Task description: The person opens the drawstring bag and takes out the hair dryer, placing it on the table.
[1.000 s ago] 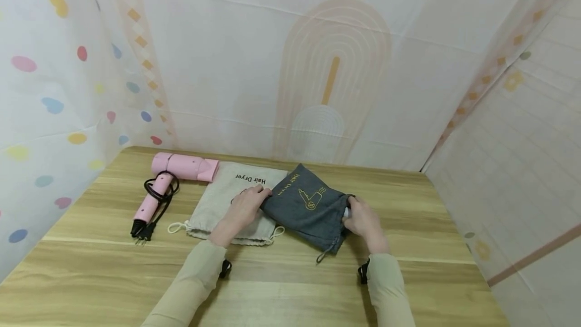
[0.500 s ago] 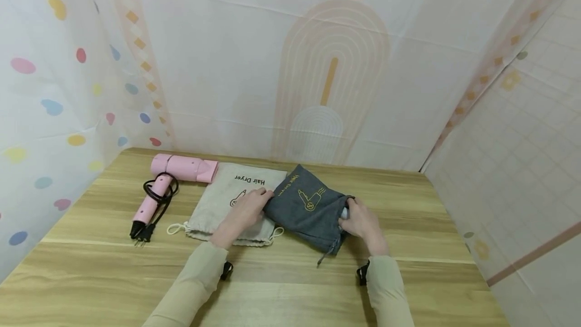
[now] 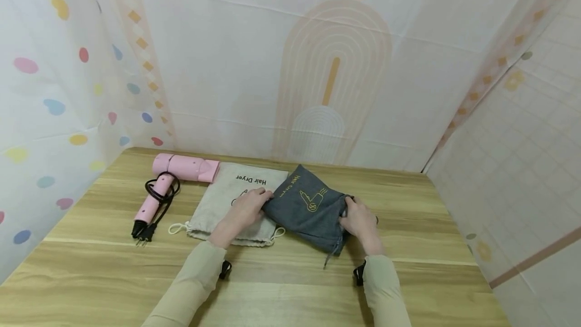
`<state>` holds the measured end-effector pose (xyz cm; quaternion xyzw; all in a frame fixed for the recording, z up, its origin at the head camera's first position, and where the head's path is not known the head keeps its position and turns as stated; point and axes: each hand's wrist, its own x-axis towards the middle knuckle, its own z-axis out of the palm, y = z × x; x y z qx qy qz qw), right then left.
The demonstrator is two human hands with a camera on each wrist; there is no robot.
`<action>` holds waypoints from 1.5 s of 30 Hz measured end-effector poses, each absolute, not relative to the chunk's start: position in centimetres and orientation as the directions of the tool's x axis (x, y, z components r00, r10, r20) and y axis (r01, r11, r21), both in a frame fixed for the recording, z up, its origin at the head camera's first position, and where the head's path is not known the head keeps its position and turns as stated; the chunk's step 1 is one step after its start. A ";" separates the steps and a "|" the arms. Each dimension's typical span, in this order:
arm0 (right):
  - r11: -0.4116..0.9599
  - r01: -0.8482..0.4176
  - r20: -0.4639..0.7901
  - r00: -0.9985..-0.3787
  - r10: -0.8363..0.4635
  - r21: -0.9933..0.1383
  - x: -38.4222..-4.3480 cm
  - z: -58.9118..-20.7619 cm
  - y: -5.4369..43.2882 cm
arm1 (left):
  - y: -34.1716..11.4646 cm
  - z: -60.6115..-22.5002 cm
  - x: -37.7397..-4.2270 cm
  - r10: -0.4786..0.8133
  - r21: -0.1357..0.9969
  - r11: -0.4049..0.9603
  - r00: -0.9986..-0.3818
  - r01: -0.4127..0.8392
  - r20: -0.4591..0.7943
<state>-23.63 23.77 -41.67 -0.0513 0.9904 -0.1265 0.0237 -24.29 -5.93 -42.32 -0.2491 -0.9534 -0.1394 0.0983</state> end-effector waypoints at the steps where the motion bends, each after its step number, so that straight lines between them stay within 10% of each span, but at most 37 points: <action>1: 0.961 -0.096 -0.033 -0.994 -0.109 -0.260 -23.7 -41.7 23.9 | -6.0 -42.3 -24.3 0.452 0.212 0.836 -0.855 0.506 0.256; 21: 0.937 -0.131 -0.112 -0.978 -0.176 -0.325 -24.0 -41.4 25.4 | -6.6 -42.2 -23.7 0.410 0.255 0.885 -0.912 0.390 -0.028; 45: 0.888 -0.239 -0.087 -0.952 -0.295 -0.392 -23.9 -41.8 25.6 | -2.8 -41.2 -27.3 0.542 0.158 0.794 -0.802 0.587 0.252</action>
